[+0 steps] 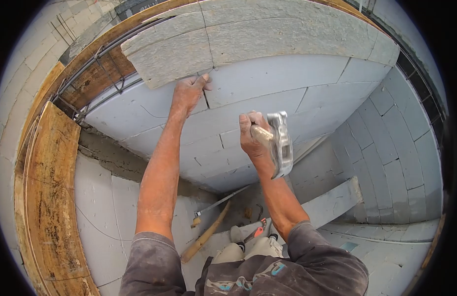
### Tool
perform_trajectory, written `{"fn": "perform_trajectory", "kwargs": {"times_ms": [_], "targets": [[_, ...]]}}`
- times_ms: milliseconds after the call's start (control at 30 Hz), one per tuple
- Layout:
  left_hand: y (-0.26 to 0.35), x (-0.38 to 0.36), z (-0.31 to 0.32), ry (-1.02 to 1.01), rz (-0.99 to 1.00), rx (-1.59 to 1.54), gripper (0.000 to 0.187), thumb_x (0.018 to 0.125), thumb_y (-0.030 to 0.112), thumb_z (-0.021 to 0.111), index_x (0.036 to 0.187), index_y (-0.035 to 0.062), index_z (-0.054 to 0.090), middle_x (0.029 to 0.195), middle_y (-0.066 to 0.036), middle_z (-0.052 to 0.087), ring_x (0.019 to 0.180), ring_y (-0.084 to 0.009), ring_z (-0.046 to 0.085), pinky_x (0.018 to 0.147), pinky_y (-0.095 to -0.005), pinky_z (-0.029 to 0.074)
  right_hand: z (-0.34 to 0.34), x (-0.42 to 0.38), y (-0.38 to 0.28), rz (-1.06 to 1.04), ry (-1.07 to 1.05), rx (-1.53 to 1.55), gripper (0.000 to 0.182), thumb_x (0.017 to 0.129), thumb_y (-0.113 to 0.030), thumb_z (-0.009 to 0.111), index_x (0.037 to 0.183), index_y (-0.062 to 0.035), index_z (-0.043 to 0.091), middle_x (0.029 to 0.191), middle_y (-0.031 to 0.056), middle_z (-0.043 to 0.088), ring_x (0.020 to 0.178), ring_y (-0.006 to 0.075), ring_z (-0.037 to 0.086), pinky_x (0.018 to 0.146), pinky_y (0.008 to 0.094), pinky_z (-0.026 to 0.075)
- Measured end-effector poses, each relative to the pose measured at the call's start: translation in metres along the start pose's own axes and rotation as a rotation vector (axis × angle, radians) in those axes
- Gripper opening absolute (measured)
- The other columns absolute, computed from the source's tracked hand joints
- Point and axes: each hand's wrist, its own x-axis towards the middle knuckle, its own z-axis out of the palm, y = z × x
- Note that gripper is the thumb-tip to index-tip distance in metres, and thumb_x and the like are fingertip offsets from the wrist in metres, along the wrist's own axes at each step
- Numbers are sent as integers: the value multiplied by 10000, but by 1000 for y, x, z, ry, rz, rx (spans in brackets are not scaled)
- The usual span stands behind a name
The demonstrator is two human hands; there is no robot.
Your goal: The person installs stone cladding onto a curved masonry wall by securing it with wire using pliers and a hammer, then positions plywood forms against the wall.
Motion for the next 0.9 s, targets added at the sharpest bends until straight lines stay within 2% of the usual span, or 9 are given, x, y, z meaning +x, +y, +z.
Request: {"fn": "perform_trajectory", "kwargs": {"times_ms": [133, 167, 267, 367, 500, 600, 667, 833, 900], "targets": [[1, -2, -5, -41, -14, 90, 375, 960, 349, 631, 1017, 0, 753, 798, -30, 701, 646, -92, 491, 635, -268, 442, 12, 8, 16, 423, -347, -123, 240, 933, -202, 639, 842, 19, 620, 608, 101, 596, 520, 230, 572, 537, 393, 477], [1, -5, -2, -34, 0, 46, 373, 963, 344, 629, 1022, -3, 752, 799, -31, 701, 645, -91, 491, 637, -268, 444, 5, 7, 13, 476, -375, -133, 254, 938, -218, 630, 855, 21, 615, 636, 145, 622, 562, 309, 615, 566, 431, 486], [-2, -8, 0, -34, 26, -29, 383, 970, 349, 632, 1050, -12, 732, 841, -43, 702, 625, -83, 472, 588, -235, 407, -12, 10, -20, 547, -288, 42, 352, 956, -307, 631, 907, 42, 639, 665, 189, 609, 628, 317, 580, 620, 412, 487], [-1, -3, -3, -45, 24, -31, 367, 972, 326, 621, 1035, -15, 740, 827, -47, 708, 634, -92, 495, 617, -249, 432, 1, -2, -1, 180, -51, 46, 309, 943, -267, 625, 933, 42, 637, 674, 211, 611, 649, 328, 605, 644, 432, 496], [-2, 2, -8, -91, -6, 173, 356, 972, 326, 634, 1079, 0, 727, 901, -41, 719, 664, -72, 488, 587, -228, 406, 11, 2, 23, 486, -394, -160, 279, 950, -244, 617, 852, 16, 605, 618, 184, 592, 572, 316, 615, 584, 426, 494], [1, -5, -2, -44, 69, 42, 342, 972, 317, 632, 1028, -4, 734, 814, -29, 686, 630, -72, 470, 564, -231, 386, -2, 1, -4, 543, -324, -36, 275, 948, -247, 607, 866, 16, 598, 679, 246, 626, 676, 441, 633, 639, 473, 510], [0, -3, 1, -26, 83, 14, 339, 975, 316, 628, 988, -6, 735, 745, -11, 634, 605, -73, 451, 547, -231, 361, -1, -1, -4, 449, -210, 86, 271, 946, -250, 606, 883, 14, 600, 697, 257, 633, 709, 479, 623, 653, 490, 509], [3, -8, -3, -64, 24, 72, 340, 973, 314, 631, 939, -8, 734, 663, 15, 537, 578, -74, 420, 526, -234, 317, 22, 8, 26, 450, -461, -212, 276, 951, -257, 600, 893, 13, 604, 719, 239, 647, 711, 457, 637, 674, 493, 512], [6, -6, -4, -70, 46, 47, 333, 973, 310, 631, 940, -5, 735, 671, 14, 543, 584, -73, 421, 525, -233, 312, 17, 11, 11, 495, -433, -156, 234, 925, -217, 625, 887, 13, 596, 725, 234, 648, 713, 458, 636, 669, 479, 513]]}}
